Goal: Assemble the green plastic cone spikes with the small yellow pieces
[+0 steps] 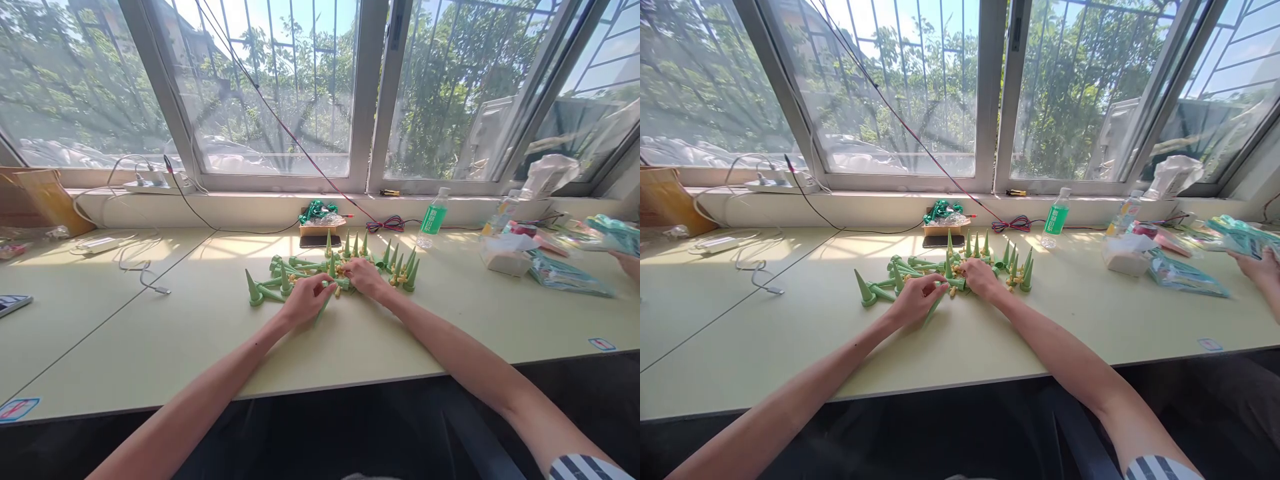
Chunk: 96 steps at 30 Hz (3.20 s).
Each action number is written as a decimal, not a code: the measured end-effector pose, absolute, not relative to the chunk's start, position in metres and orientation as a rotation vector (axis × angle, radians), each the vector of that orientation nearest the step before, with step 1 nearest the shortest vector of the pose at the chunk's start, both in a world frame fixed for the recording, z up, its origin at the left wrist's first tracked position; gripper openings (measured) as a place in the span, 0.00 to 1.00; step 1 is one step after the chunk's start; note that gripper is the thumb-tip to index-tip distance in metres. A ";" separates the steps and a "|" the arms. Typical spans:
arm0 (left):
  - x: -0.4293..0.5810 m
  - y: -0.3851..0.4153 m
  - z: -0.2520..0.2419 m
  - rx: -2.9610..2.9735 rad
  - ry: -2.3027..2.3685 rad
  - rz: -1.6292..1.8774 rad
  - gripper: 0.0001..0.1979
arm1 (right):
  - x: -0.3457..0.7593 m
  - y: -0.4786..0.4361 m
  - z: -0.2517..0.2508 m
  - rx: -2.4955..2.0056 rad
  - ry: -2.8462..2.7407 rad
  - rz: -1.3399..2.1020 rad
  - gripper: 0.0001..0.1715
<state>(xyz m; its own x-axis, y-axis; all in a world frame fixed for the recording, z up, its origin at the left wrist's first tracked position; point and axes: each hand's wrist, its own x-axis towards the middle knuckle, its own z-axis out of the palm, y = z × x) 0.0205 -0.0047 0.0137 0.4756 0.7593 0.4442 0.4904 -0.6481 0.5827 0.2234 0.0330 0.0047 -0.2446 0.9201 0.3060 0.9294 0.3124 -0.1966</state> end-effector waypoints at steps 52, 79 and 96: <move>0.019 -0.004 0.013 2.372 0.984 0.966 0.15 | 0.221 0.030 0.008 -1.732 -2.097 0.088 0.05; 0.020 0.003 0.015 1.823 1.005 1.141 0.18 | 0.193 -0.026 0.009 -1.114 -1.718 0.199 0.10; 0.020 0.003 0.017 1.791 0.955 1.133 0.18 | 0.194 -0.020 0.004 -1.019 -1.789 0.342 0.10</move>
